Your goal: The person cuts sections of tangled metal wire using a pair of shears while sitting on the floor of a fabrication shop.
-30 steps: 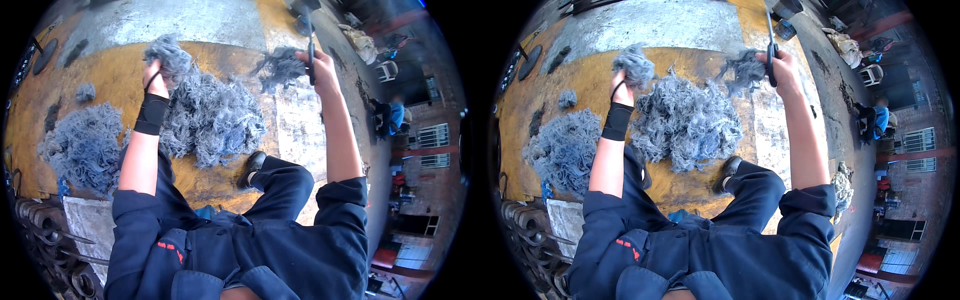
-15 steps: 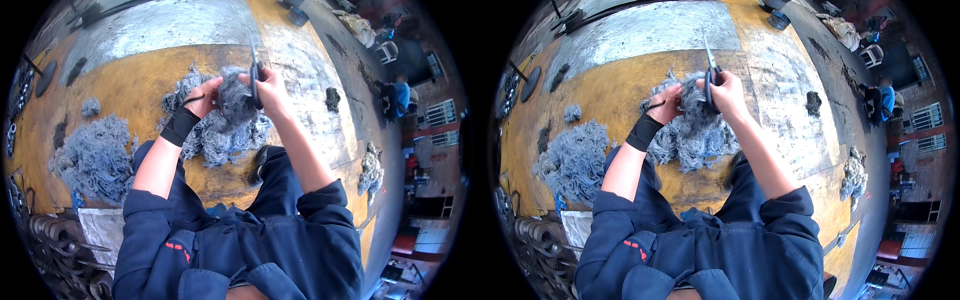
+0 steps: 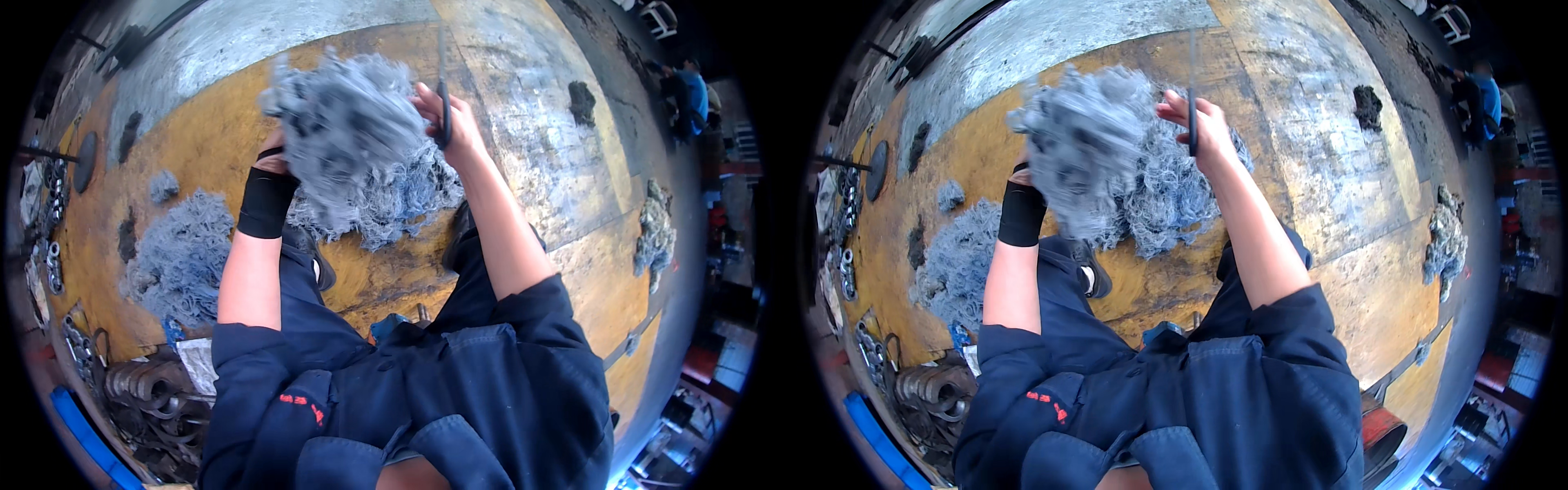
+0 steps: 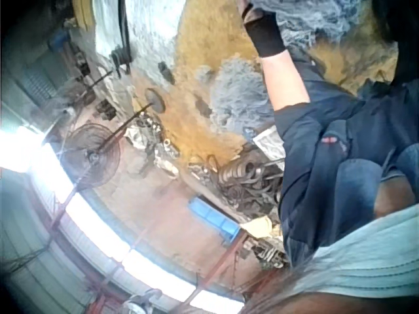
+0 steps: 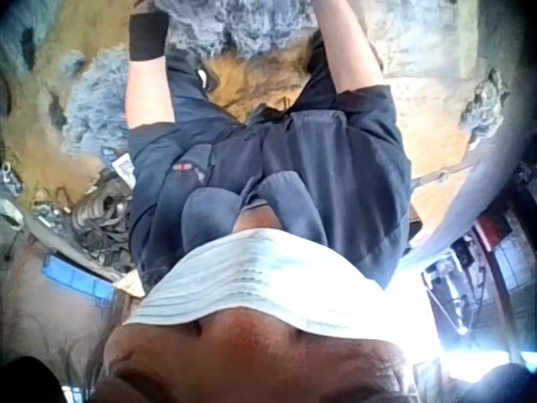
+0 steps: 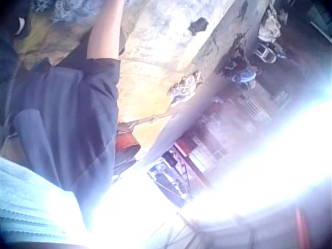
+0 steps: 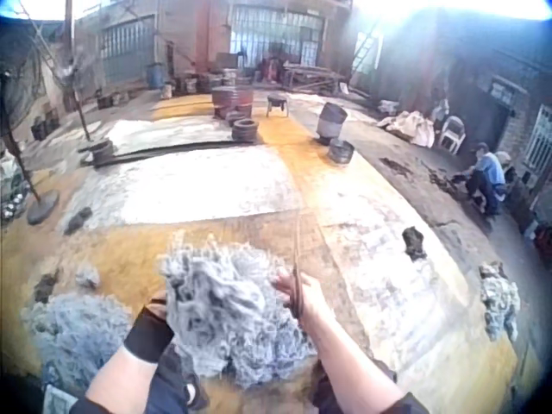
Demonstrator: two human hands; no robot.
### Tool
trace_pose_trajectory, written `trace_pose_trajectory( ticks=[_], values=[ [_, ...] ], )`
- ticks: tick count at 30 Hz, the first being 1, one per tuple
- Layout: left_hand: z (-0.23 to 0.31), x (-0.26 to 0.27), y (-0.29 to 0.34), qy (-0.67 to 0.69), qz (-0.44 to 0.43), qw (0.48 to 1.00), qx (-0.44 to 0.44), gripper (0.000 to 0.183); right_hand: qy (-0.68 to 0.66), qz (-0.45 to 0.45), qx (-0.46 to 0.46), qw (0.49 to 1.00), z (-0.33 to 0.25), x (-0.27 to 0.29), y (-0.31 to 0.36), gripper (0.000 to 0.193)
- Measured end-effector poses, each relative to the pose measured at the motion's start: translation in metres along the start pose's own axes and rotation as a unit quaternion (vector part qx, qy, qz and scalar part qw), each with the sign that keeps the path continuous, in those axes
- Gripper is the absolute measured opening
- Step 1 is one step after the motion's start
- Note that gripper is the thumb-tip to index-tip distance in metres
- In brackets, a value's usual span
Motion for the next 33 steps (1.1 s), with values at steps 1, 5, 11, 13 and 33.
trace_pose_trajectory(
  ticks=[1,5,11,13,33],
  values=[
    [0.003,0.007,0.004,0.015,-0.005,0.999,-0.032,0.039,-0.017,0.031,-0.056,0.998,0.013,-0.004,-0.005,0.047],
    [0.000,0.032,0.007,0.084,0.083,0.990,-0.080,0.038,-0.039,-0.163,-0.023,0.986,0.035,-0.057,0.004,0.049],
    [0.040,0.055,0.024,0.069,0.210,0.957,-0.187,0.037,-0.053,-0.185,-0.136,0.972,0.040,-0.062,0.022,0.040],
    [0.053,0.062,0.035,0.051,0.231,0.951,-0.200,0.037,-0.009,-0.102,-0.111,0.989,0.030,-0.037,0.012,0.032],
    [0.044,0.042,0.075,0.005,0.316,0.925,-0.212,0.041,-0.040,-0.022,-0.082,0.996,0.038,-0.001,-0.015,0.029]
  ],
)
Point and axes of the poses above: each hand's wrist, its own y-axis away from the middle knuckle, its own x-axis out of the back of the hand, z = x × y, the point moved 6 cm from there along -y, towards the middle knuckle, and after that the axes turned 1 degree about x, right-handed, at the moved point
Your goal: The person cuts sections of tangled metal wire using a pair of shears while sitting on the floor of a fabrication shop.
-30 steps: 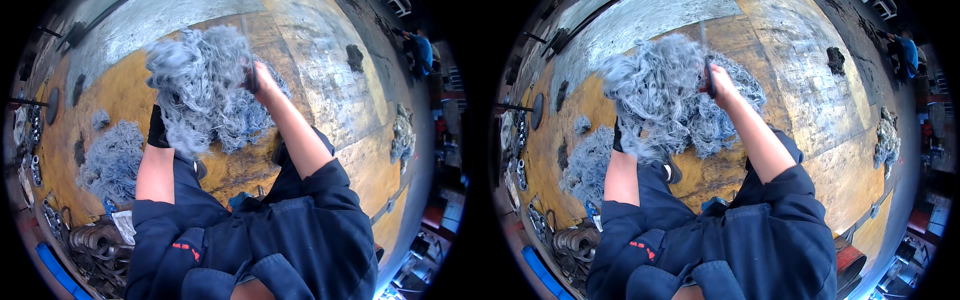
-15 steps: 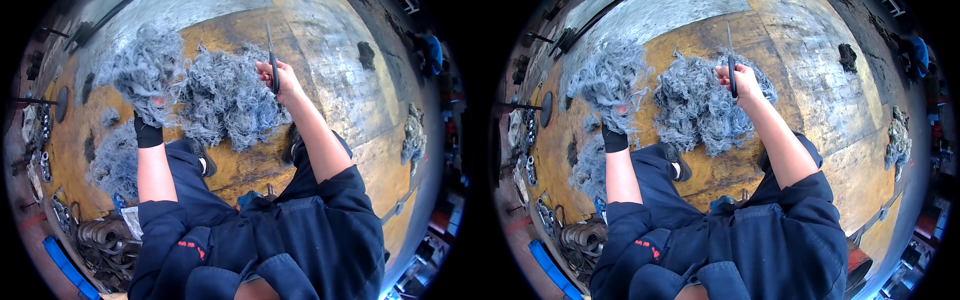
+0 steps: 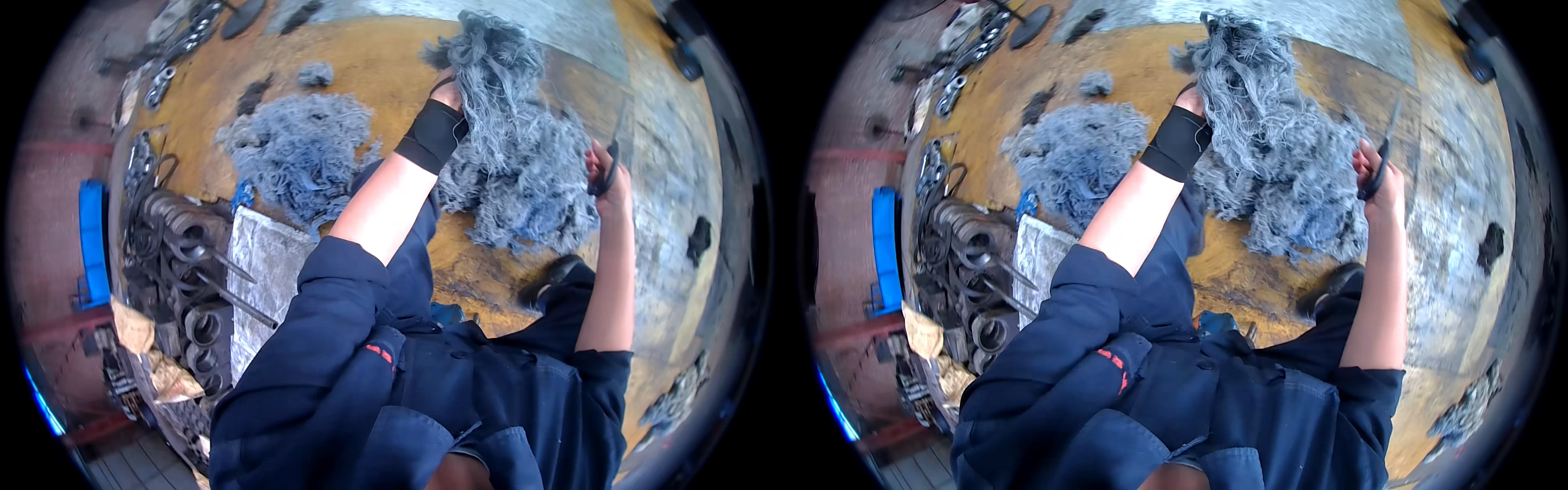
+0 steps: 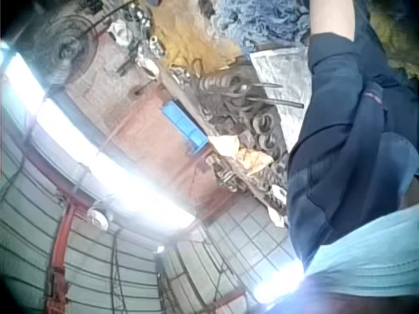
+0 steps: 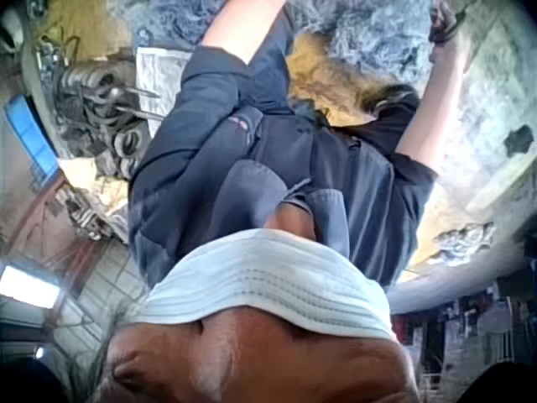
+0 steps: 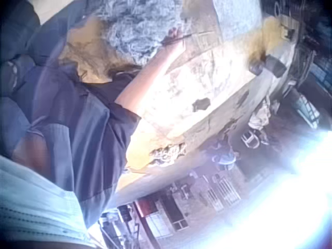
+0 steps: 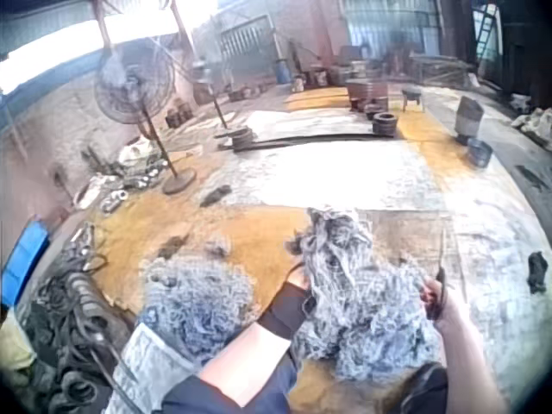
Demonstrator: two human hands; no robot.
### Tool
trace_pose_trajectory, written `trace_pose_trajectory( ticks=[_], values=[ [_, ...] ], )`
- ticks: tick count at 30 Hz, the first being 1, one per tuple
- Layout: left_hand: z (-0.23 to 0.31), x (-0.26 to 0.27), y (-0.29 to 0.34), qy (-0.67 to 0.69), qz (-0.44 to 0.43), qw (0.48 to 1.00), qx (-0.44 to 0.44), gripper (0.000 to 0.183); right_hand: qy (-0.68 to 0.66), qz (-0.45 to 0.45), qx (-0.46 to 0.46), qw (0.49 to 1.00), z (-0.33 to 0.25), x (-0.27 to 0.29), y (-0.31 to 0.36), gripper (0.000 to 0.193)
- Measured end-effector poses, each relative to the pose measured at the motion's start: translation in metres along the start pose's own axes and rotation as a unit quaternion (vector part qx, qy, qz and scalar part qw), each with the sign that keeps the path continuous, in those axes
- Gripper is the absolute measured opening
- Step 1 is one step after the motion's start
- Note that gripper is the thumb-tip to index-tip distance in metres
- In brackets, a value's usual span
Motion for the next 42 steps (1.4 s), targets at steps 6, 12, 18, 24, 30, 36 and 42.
trace_pose_trajectory(
  ticks=[6,12,18,24,30,36,42],
  values=[
    [0.104,0.069,0.083,-0.075,0.218,0.973,-0.029,0.043,-0.043,0.026,-0.038,0.998,0.024,0.006,-0.007,0.027],
    [0.173,0.307,0.273,-0.159,0.438,0.885,0.028,0.050,-0.024,0.002,-0.058,0.998,0.037,0.000,-0.003,0.023],
    [0.249,0.430,0.432,-0.223,0.718,0.656,-0.059,0.077,0.022,0.015,-0.078,0.997,0.039,-0.007,-0.001,0.022],
    [0.318,0.428,0.405,-0.196,0.780,0.565,-0.184,0.081,0.026,0.051,-0.076,0.996,0.030,-0.010,-0.006,0.024],
    [0.307,0.417,0.225,-0.446,0.639,0.626,0.018,0.084,0.026,0.099,-0.074,0.992,0.028,-0.004,-0.003,0.022],
    [0.177,0.446,0.083,-0.564,0.425,0.657,0.265,0.086,0.023,0.131,-0.082,0.988,0.023,0.013,0.001,0.021],
    [0.166,0.470,0.075,-0.611,0.397,0.631,0.266,0.081,-0.037,0.124,-0.071,0.989,0.009,0.020,0.006,0.024]
  ],
)
Point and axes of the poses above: each hand's wrist, its own y-axis away from the middle knuckle, its own x-axis out of the back of the hand, z = x × y, the point moved 6 cm from there along -y, towards the middle knuckle, and after that the axes turned 1 degree about x, right-handed, at the moved point
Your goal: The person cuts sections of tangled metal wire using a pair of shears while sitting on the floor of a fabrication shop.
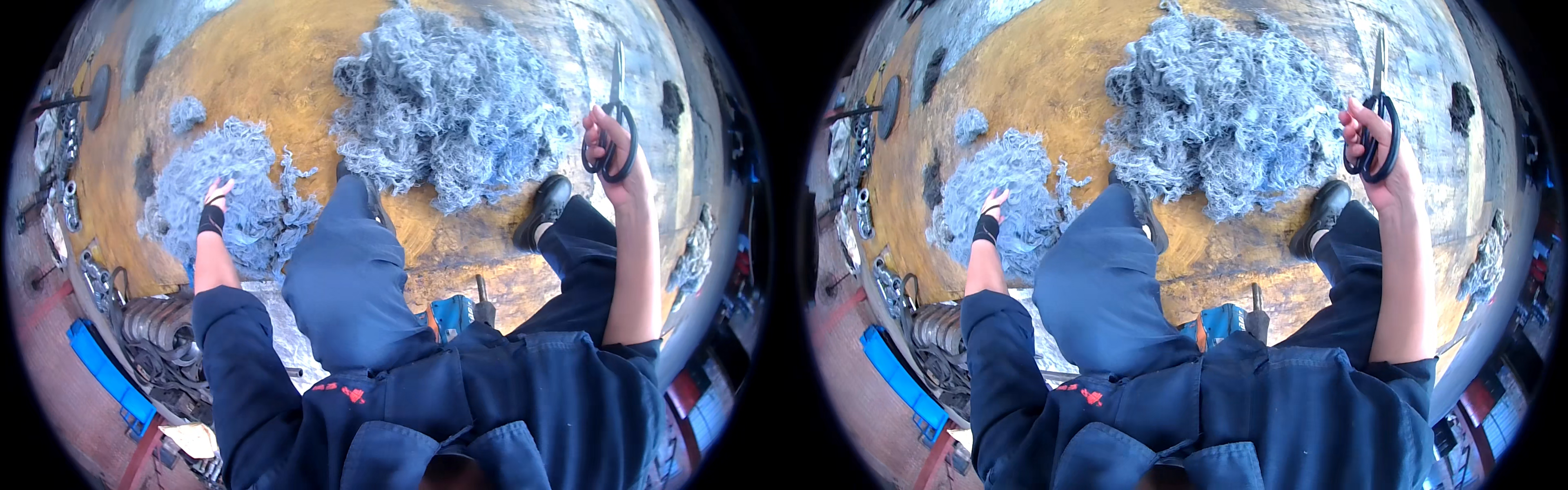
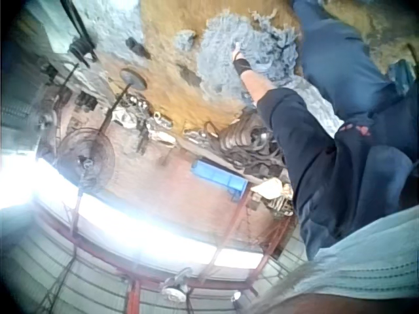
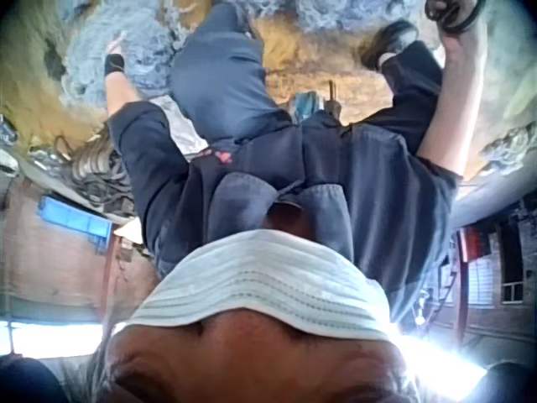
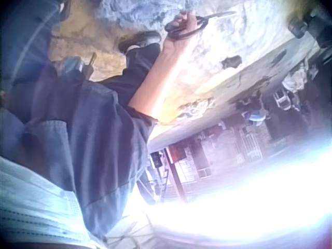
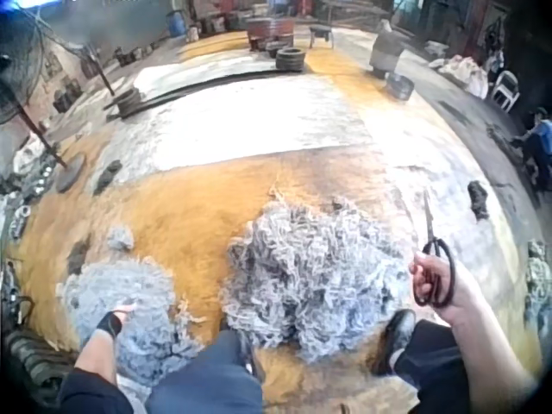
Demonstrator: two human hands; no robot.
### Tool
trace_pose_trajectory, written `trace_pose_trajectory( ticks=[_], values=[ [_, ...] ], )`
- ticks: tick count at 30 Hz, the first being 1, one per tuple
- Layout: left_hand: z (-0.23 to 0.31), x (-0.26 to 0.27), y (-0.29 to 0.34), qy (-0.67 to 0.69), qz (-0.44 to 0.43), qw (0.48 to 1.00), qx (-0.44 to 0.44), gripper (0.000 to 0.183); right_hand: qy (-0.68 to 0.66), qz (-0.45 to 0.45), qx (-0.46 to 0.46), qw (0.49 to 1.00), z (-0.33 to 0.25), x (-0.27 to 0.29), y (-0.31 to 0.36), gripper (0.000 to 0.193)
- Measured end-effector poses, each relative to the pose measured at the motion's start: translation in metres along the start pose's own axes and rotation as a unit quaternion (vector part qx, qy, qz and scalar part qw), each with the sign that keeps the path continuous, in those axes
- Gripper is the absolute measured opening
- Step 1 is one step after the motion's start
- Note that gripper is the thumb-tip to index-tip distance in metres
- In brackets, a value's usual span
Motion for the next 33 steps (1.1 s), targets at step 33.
trace_pose_trajectory(
  ticks=[33],
  values=[
    [0.304,-0.481,0.354,-0.230,-0.183,0.762,-0.576,0.077,-0.464,-0.066,0.072,0.881,-0.068,0.107,0.009,0.019]
  ],
)
Point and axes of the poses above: each hand's wrist, its own y-axis away from the middle knuckle, its own x-axis out of the back of the hand, z = x × y, the point moved 6 cm from there along -y, towards the middle knuckle, and after that the axes turned 1 degree about x, right-handed, at the moved point
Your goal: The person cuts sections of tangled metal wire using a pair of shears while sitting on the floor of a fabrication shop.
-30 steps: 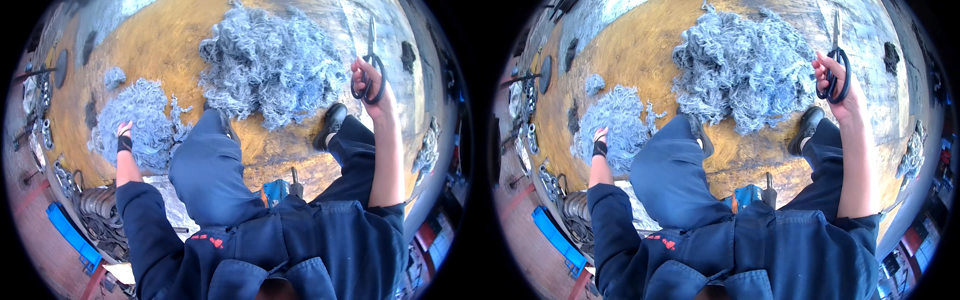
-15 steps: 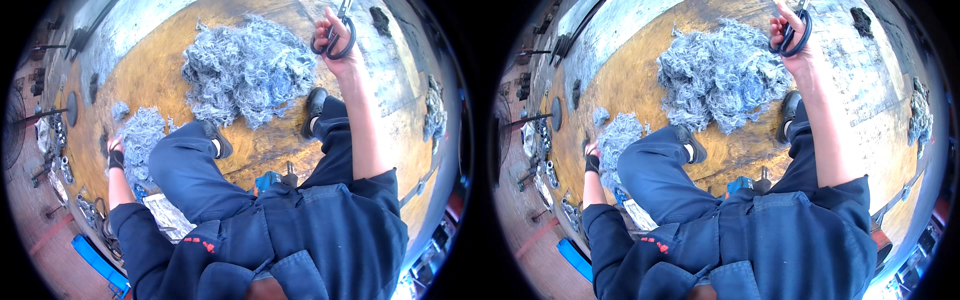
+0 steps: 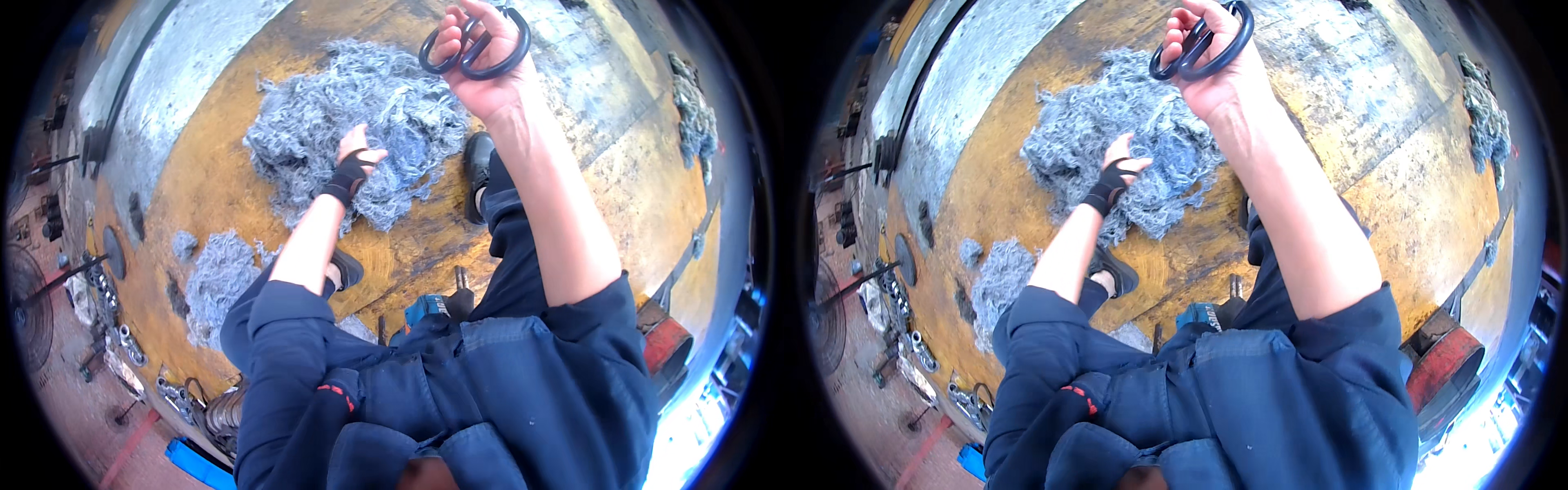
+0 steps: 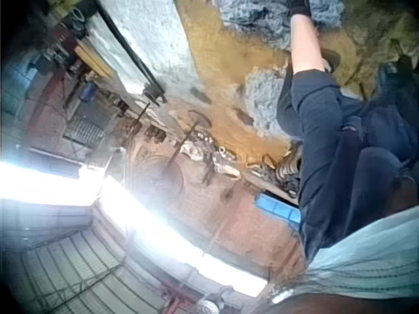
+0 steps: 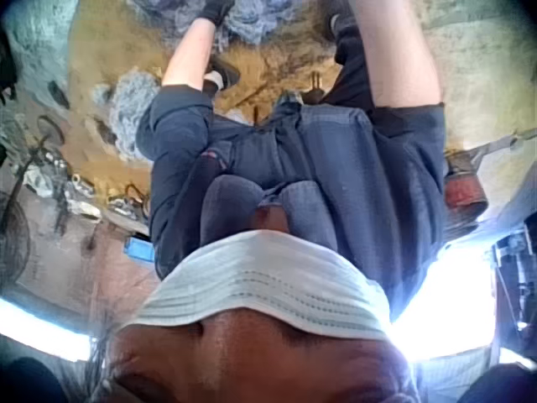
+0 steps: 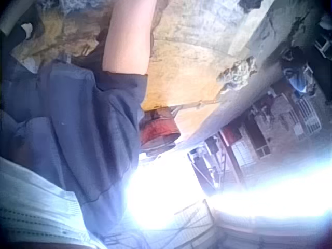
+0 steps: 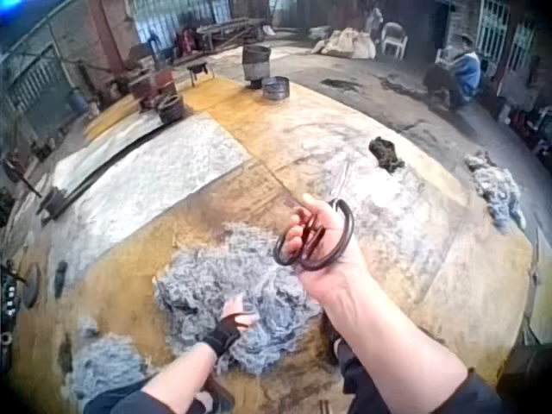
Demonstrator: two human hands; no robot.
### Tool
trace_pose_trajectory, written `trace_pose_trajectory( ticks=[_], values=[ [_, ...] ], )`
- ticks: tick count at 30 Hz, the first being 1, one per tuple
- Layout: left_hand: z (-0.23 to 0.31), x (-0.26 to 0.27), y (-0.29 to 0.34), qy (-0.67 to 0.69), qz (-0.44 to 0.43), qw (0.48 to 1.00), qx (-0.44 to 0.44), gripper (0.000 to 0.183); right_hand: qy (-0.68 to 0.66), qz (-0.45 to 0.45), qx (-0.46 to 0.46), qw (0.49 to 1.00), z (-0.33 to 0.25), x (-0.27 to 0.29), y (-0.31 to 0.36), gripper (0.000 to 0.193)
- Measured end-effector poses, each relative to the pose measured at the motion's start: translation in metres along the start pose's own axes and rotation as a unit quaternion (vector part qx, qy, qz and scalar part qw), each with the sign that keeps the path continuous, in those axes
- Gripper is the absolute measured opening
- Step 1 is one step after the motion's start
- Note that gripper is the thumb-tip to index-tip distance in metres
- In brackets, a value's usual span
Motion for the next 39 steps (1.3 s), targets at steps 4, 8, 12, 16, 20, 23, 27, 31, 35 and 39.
trace_pose_trajectory(
  ticks=[4,8,12,16,20,23,27,31,35,39],
  values=[
    [0.061,-0.045,-0.028,-0.040,0.048,0.996,-0.065,0.095,-0.030,0.021,-0.017,0.999,0.000,0.003,-0.005,0.018],
    [0.052,-0.053,-0.044,-0.092,0.010,0.995,0.035,0.077,-0.028,0.023,-0.041,0.999,0.005,0.002,-0.008,0.018],
    [0.027,-0.047,-0.016,-0.078,-0.033,0.996,-0.024,0.037,-0.013,0.038,-0.036,0.999,0.008,0.001,-0.007,0.018],
    [-0.003,-0.044,0.064,-0.059,-0.099,0.989,-0.087,0.028,-0.021,0.028,-0.048,0.998,0.013,-0.001,-0.005,0.017],
    [-0.047,-0.049,0.136,-0.103,-0.153,0.982,0.035,0.035,-0.016,0.023,-0.050,0.998,0.014,0.001,-0.008,0.016],
    [-0.069,-0.048,0.163,-0.056,-0.146,0.981,0.116,0.042,-0.034,-0.003,-0.058,0.998,0.014,-0.001,-0.012,0.017],
    [-0.085,-0.054,0.190,0.028,-0.188,0.967,0.171,0.050,-0.040,-0.004,-0.046,0.998,0.009,0.002,-0.016,0.016],
    [-0.094,-0.056,0.205,0.033,-0.185,0.962,0.198,0.056,-0.059,-0.011,-0.032,0.998,0.000,0.004,-0.019,0.015],
    [-0.076,-0.059,0.186,-0.016,-0.172,0.978,0.118,0.043,-0.053,-0.008,-0.020,0.998,-0.001,0.004,-0.017,0.014],
    [-0.032,-0.028,0.129,-0.056,0.025,0.997,-0.037,0.030,-0.043,0.032,-0.032,0.998,0.003,0.004,-0.009,0.013]
  ],
)
Point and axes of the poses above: each hand's wrist, its own y-axis away from the middle knuckle, its own x-axis out of the back of the hand, z = x × y, the point moved 6 cm from there along -y, towards the middle knuckle, and after that the axes turned 1 degree about x, right-handed, at the moved point
